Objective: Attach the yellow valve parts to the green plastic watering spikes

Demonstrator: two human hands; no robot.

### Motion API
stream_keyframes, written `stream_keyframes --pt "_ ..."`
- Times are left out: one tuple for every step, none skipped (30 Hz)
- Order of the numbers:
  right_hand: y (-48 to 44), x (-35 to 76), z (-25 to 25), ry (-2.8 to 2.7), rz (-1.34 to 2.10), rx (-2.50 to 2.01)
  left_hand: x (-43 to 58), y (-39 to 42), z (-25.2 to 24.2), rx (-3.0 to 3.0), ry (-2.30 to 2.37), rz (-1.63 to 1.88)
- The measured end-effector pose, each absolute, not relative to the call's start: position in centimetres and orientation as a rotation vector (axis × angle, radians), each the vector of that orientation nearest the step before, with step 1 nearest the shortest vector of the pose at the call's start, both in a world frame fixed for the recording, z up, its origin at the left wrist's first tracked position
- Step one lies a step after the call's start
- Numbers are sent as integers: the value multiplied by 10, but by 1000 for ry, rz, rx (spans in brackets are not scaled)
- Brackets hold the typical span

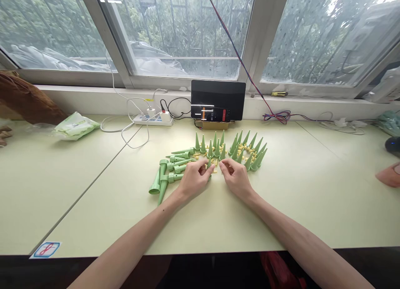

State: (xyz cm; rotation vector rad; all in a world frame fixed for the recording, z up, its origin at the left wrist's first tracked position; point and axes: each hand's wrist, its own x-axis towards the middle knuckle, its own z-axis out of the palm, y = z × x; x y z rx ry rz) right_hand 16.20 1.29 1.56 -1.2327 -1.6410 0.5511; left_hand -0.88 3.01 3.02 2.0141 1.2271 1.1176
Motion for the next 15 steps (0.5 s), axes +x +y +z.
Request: stream_keyframes --pt "13 162 15 -1643 549 -1234 -9 30 30 2025 1225 1110" --pt "13 162 15 -1646 547 -1236 -9 31 29 2034 1226 1108" --pt "13 162 15 -1646 545 -1236 -9 31 29 2038 1231 1113" --pt "13 162 14 -1648 546 -1235 -10 32 28 2039 1238 1124" --pt "14 162 14 -1649 547 -1233 -10 33 28 2037 1246 1138" --pt "14 162 14 -1650 547 -1232 -11 34 28 2036 1252 1150" --pt "14 162 14 -1652 546 -1231 -12 34 27 2037 1258 1164" --pt "14 163 14 -1654 544 -1232 -12 35 27 2041 1266 1176" --pt "14 163 14 -1656 542 -1235 -13 35 27 2050 1277 1184" --pt "15 163 14 -1659 540 -1238 -13 36 26 2060 1290 1188" --pt "15 163 14 -1661 539 -1240 -13 36 26 2069 1306 1190" --pt "15 163 13 -1664 541 -1242 -13 36 25 2078 1326 1188" --pt "15 163 13 -1667 543 -1244 -13 37 25 2083 1350 1184" --pt "16 163 13 -1670 545 -1246 -13 37 24 2085 1374 1179" --pt "16 164 13 -1672 546 -1246 -13 37 24 2082 1392 1174"
